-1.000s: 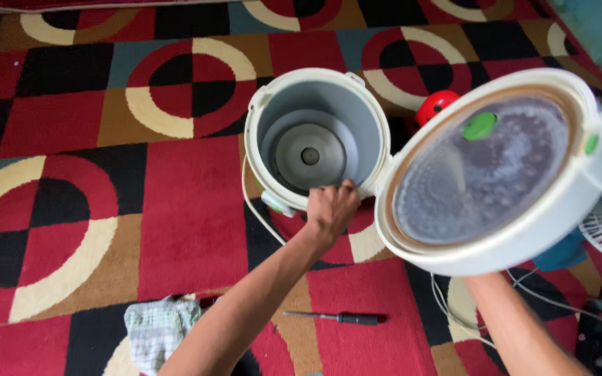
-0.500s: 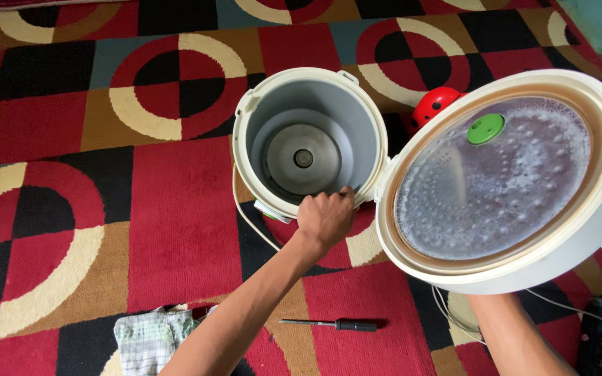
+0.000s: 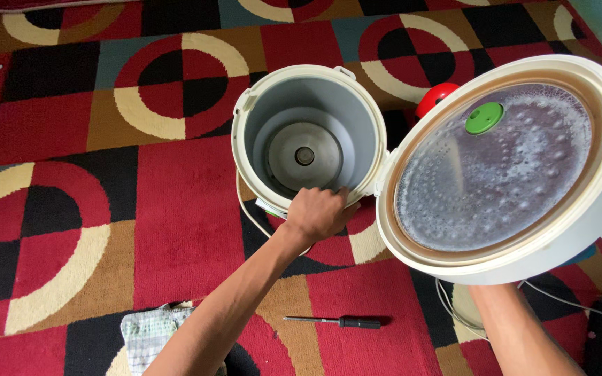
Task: The person kneels on a patterned rug and services a green rice cooker. They open the lid, remove the inner pot, flip the unit over, and use a screwdriver to unscrew and detach the white base cover, then reposition the cooker and continue working on its control panel side.
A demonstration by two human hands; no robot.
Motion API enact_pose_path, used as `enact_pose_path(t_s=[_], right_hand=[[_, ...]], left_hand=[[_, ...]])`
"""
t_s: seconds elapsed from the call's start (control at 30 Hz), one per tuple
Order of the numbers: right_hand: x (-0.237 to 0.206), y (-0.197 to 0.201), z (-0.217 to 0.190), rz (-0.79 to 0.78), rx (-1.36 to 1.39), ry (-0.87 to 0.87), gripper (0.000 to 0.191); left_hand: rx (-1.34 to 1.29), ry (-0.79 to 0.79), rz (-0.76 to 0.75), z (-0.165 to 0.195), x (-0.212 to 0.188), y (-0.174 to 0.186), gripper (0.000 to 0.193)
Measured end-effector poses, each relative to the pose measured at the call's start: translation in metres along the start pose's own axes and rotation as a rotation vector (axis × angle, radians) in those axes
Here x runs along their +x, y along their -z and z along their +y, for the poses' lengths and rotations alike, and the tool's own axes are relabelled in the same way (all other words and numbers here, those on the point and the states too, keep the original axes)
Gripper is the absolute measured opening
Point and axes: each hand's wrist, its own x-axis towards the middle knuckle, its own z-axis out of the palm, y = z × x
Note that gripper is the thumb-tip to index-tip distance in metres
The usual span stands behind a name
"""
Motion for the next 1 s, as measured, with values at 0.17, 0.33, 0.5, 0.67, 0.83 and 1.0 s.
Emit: enact_pose_path(t_s=[0.17,0.33,0.5,0.67,0.83,1.0], right_hand=[[0.002,0.002,0.000,0.003,-0.003,-0.001,0.021],[0.004,0.003,0.002,0.002,-0.013,-0.001,0.020],[0.003,0.003,0.002,0.009,-0.026,-0.005,0.020],[0.007,0.005,0.003,0.018,-0.047,0.002,0.020],[0.011,0.010,0.005,0.026,-0.062,0.009,0.019],[0.014,0.013,0.004,0.024,-0.083,0.021,0.019]], left_hand=[[0.007,-0.009,0.016,-0.002,0.000,-0.004,0.041],[0.021,0.006,-0.014,-0.001,0.001,-0.005,0.041],[0.018,0.034,-0.009,0.006,0.002,-0.007,0.040],[0.079,0.043,-0.083,0.020,0.013,-0.026,0.023],[0.037,-0.015,0.031,0.030,0.019,-0.055,0.033],[0.067,-0.049,0.027,0.029,0.022,-0.066,0.033]])
